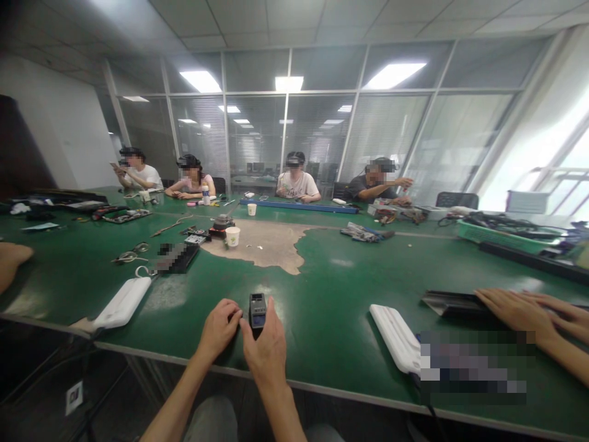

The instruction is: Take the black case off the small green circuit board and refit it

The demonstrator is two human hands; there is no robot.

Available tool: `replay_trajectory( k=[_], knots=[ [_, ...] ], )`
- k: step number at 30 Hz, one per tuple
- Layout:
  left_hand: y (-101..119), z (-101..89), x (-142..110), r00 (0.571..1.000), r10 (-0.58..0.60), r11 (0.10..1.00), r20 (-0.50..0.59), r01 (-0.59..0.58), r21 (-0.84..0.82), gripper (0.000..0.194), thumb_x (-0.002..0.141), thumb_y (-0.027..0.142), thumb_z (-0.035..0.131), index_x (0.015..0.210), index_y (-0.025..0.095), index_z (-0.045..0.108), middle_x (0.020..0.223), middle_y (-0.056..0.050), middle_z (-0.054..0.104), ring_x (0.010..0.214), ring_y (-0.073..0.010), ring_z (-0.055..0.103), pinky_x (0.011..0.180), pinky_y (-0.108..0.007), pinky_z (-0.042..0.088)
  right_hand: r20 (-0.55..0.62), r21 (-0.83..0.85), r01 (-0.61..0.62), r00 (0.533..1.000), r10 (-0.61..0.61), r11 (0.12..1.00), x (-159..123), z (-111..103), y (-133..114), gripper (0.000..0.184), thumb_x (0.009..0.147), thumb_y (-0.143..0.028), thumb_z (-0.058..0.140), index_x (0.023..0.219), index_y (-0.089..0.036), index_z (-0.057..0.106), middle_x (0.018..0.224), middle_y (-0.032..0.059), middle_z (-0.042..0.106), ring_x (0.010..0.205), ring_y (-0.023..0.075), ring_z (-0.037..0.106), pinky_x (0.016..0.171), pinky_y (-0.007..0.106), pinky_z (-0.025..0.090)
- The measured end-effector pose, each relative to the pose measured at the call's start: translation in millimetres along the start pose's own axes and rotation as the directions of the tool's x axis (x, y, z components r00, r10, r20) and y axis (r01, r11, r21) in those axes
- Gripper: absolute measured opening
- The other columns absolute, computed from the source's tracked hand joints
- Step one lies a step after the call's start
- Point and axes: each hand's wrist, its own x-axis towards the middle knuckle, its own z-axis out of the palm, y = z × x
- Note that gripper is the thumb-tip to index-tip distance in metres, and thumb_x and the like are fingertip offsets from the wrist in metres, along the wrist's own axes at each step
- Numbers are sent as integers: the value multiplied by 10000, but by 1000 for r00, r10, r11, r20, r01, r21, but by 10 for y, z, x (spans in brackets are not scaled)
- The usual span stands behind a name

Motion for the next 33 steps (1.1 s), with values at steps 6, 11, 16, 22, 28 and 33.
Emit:
replay_trajectory(
  k=[6,11,16,22,28,33],
  knots=[
    [5,-2,2,1000,-1,1000,-5,1,10,243,903,279,444,741,192,604,901,-35,598,860,-132,578,810,-242,428,9,-18,-23,1000,23,1000,48,18,-65,650,871,-380,491,1408,-33,372,1349,206,511,1236,285,507,1009,421,423],
    [0,8,2,1000,11,1000,-14,-11,4,233,902,283,447,753,192,600,884,-35,589,839,-135,573,791,-246,428,-32,61,-25,999,27,998,184,-93,-194,639,876,-385,490,1418,-70,368,1327,194,535,1203,277,538,1002,421,424],
    [-12,15,2,1000,18,1000,-23,-18,2,214,891,268,462,745,191,599,878,-34,594,853,-140,574,811,-257,428,-160,145,-50,984,73,988,388,-364,-248,664,870,-431,511,1435,-125,345,1306,153,564,1193,257,547,1002,406,421],
    [-8,10,1,1000,21,1000,-12,-21,-8,236,890,275,460,729,191,609,885,-39,605,848,-141,574,815,-259,431,-202,68,-134,968,146,989,360,-505,167,694,850,-479,518,1420,-110,373,1285,166,577,1164,276,566,996,416,422],
    [-11,20,6,1000,26,1000,-12,-26,1,243,893,272,453,734,190,618,912,-43,614,862,-143,580,832,-262,434,-181,-14,-138,974,134,990,205,-409,488,681,865,-473,491,1411,-82,380,1315,185,547,1198,289,538,1001,427,420],
    [-24,29,12,1000,21,1000,-7,-20,3,240,888,277,456,734,193,620,919,-44,621,855,-147,586,830,-268,441,-157,-51,-133,980,123,990,138,-342,563,674,870,-458,481,1409,-68,372,1335,202,522,1212,300,524,1001,439,422]
  ],
)
